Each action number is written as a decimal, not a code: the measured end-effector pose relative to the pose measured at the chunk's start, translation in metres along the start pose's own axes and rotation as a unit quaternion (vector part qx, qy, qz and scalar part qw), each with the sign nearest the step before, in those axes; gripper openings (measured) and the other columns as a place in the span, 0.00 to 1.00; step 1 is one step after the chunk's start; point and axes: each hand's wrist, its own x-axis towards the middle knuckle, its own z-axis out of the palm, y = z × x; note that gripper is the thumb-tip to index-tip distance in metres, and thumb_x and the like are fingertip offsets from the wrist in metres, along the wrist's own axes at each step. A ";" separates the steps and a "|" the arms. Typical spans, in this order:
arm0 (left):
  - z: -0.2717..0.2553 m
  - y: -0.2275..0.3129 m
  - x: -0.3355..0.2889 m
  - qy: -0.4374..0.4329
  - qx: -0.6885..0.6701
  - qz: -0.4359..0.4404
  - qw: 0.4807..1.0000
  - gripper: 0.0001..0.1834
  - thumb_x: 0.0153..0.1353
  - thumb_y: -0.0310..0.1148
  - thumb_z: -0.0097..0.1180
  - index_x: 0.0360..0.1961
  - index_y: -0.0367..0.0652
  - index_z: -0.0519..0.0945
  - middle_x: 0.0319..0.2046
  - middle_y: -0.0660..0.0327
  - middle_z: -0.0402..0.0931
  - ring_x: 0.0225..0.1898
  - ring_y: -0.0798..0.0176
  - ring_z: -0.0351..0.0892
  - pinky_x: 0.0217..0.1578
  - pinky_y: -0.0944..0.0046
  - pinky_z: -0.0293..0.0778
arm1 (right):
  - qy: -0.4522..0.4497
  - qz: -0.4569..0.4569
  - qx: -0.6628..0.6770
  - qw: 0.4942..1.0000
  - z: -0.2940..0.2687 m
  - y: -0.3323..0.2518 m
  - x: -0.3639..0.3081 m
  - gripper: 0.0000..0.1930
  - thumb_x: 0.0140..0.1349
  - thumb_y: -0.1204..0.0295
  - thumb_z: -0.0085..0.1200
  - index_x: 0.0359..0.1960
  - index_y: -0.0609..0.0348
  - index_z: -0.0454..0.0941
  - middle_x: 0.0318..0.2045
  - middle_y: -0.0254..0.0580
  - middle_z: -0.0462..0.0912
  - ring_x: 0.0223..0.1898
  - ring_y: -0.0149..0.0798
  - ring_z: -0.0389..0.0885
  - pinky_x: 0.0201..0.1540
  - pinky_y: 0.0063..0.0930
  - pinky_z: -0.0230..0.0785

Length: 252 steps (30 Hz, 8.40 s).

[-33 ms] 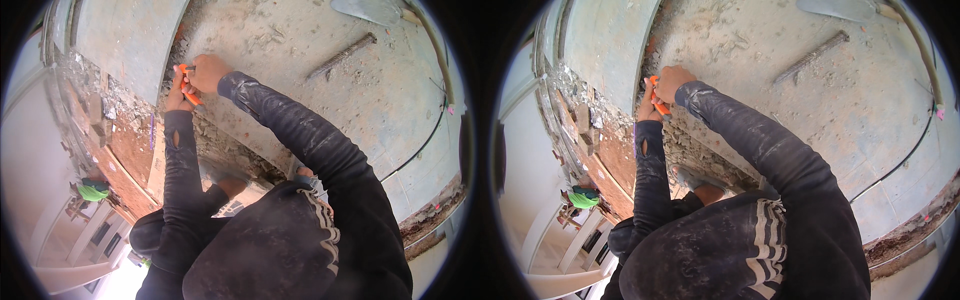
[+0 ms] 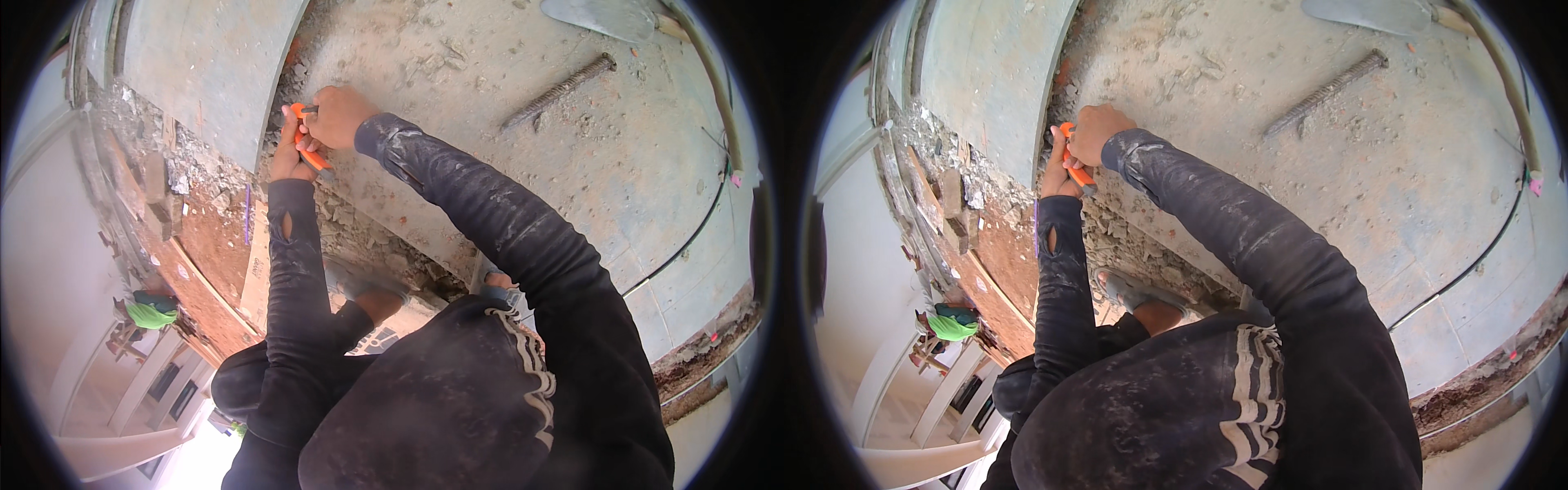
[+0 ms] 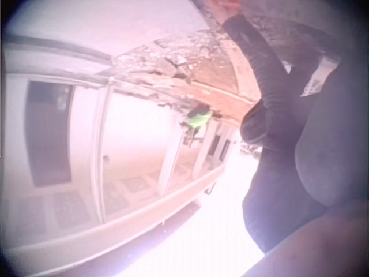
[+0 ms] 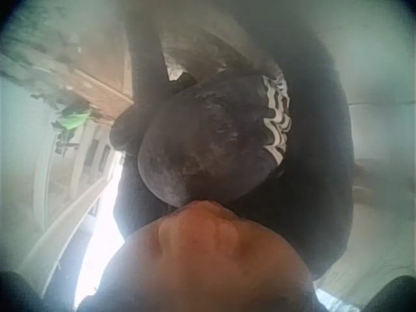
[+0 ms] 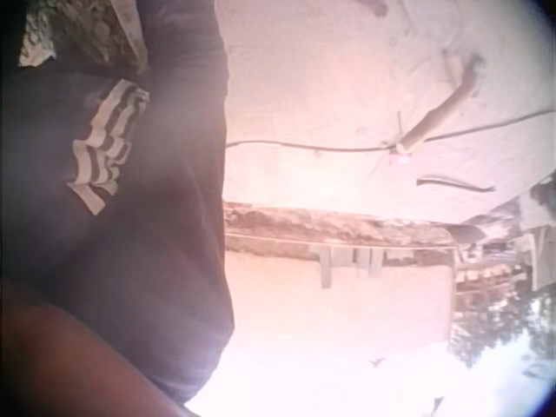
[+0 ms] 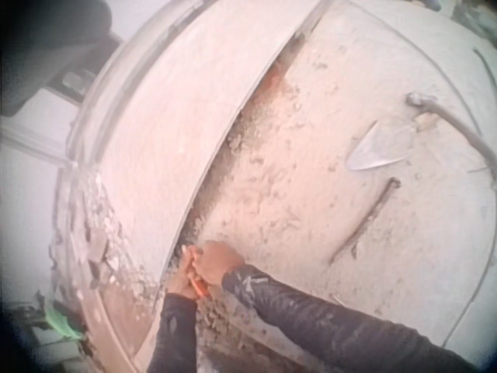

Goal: The person uses an orange utility knife to score and cut a large ceramic tile on a construction site floor. They repeatedly run the blade along the tile's edge to create a cut line, then apply pressure to snap the tile along the scored path.

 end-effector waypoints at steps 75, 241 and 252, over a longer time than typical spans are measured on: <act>0.022 -0.005 0.030 -0.034 -0.124 0.121 0.984 0.09 0.60 0.36 0.53 0.36 0.41 0.74 0.34 0.58 0.78 0.37 0.60 0.78 0.41 0.59 0.75 | -0.290 -0.056 -0.323 0.899 -0.067 -0.104 -0.011 0.20 0.45 0.59 0.55 0.36 0.61 0.80 0.34 0.47 0.82 0.37 0.44 0.82 0.39 0.39 0.74; -0.027 0.010 -0.040 0.053 0.094 0.071 0.992 0.14 0.68 0.39 0.40 0.44 0.38 0.70 0.23 0.65 0.65 0.21 0.71 0.62 0.19 0.72 0.61 | -0.065 0.080 0.175 0.979 0.040 -0.026 0.008 0.14 0.51 0.67 0.51 0.22 0.72 0.77 0.15 0.47 0.76 0.14 0.37 0.73 0.15 0.30 0.65; -0.040 0.006 -0.064 0.127 0.020 0.101 0.987 0.13 0.65 0.31 0.40 0.45 0.35 0.70 0.39 0.56 0.75 0.42 0.61 0.76 0.46 0.59 0.73 | 0.018 0.035 0.073 0.997 0.071 -0.049 -0.014 0.21 0.48 0.59 0.52 0.29 0.71 0.78 0.22 0.53 0.80 0.29 0.52 0.82 0.35 0.39 0.75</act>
